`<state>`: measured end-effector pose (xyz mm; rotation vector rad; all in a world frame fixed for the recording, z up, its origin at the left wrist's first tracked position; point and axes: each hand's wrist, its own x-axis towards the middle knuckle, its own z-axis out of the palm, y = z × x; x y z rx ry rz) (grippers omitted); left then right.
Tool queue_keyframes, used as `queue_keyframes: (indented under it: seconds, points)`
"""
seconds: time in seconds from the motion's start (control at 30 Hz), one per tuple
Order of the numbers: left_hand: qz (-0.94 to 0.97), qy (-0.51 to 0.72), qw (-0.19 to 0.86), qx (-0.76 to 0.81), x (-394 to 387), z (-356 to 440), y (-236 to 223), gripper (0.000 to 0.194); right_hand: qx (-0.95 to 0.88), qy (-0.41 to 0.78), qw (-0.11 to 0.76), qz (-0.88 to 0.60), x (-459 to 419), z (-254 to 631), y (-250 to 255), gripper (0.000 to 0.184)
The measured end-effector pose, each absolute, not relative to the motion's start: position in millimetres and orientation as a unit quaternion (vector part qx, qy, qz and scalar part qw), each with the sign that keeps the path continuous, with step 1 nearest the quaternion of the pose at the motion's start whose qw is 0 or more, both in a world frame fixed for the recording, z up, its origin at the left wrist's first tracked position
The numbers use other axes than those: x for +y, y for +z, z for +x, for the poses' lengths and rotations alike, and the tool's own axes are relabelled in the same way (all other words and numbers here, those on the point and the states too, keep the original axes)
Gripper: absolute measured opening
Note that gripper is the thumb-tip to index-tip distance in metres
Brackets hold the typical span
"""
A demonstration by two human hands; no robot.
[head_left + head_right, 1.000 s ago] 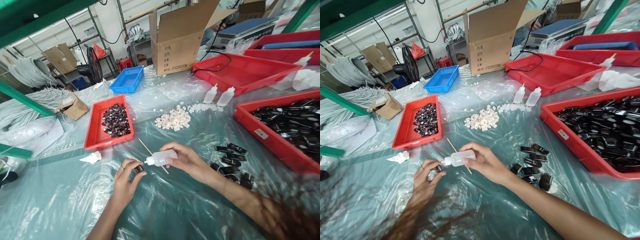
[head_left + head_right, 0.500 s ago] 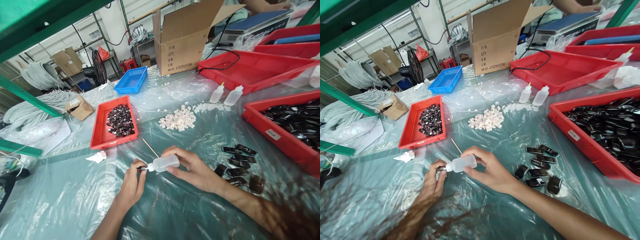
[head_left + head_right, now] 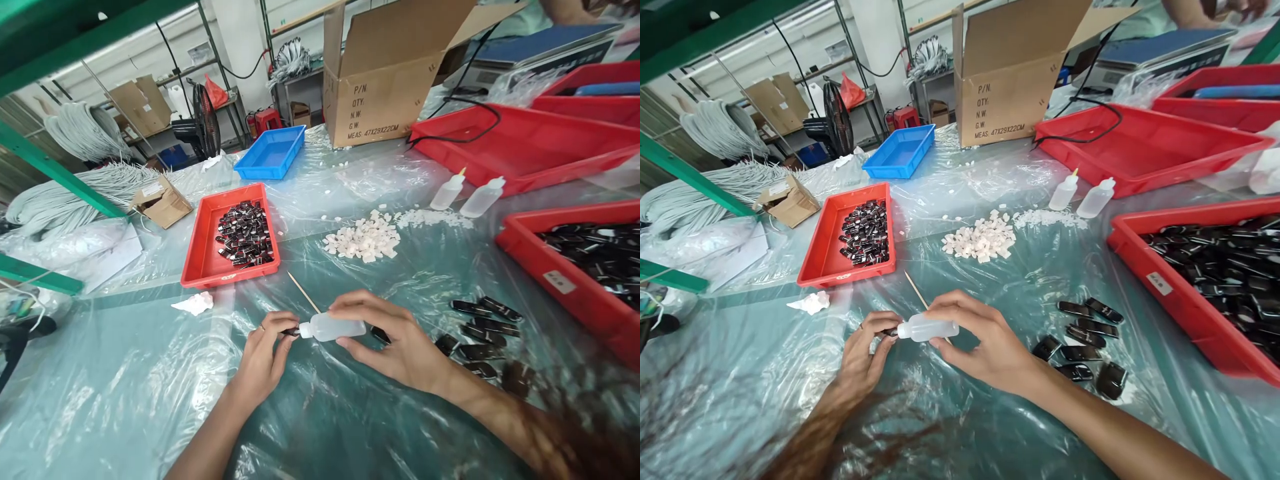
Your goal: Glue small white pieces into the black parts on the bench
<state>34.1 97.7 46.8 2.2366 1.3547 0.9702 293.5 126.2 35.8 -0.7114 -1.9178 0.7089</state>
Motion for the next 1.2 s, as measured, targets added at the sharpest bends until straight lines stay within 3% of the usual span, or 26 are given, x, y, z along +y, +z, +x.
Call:
queue_keyframes:
  seconds: [0.2,0.47,0.93,1.2]
  points:
    - [0.801,0.339,0.179,0.460,98,35,48,0.017,-0.806,0.215,0.484,-0.264,119,296,41,0.053]
    - [0.795,0.341,0.180,0.468,98,35,44,0.014,-0.863,0.089,0.430,-0.251,110,299,39,0.073]
    - [0.798,0.332,0.172,0.473,96,36,44,0.017,-0.832,0.197,0.459,-0.241,112,300,45,0.068]
    - [0.788,0.346,0.172,0.479,94,36,44,0.018,-0.806,0.245,0.473,-0.259,114,300,46,0.051]
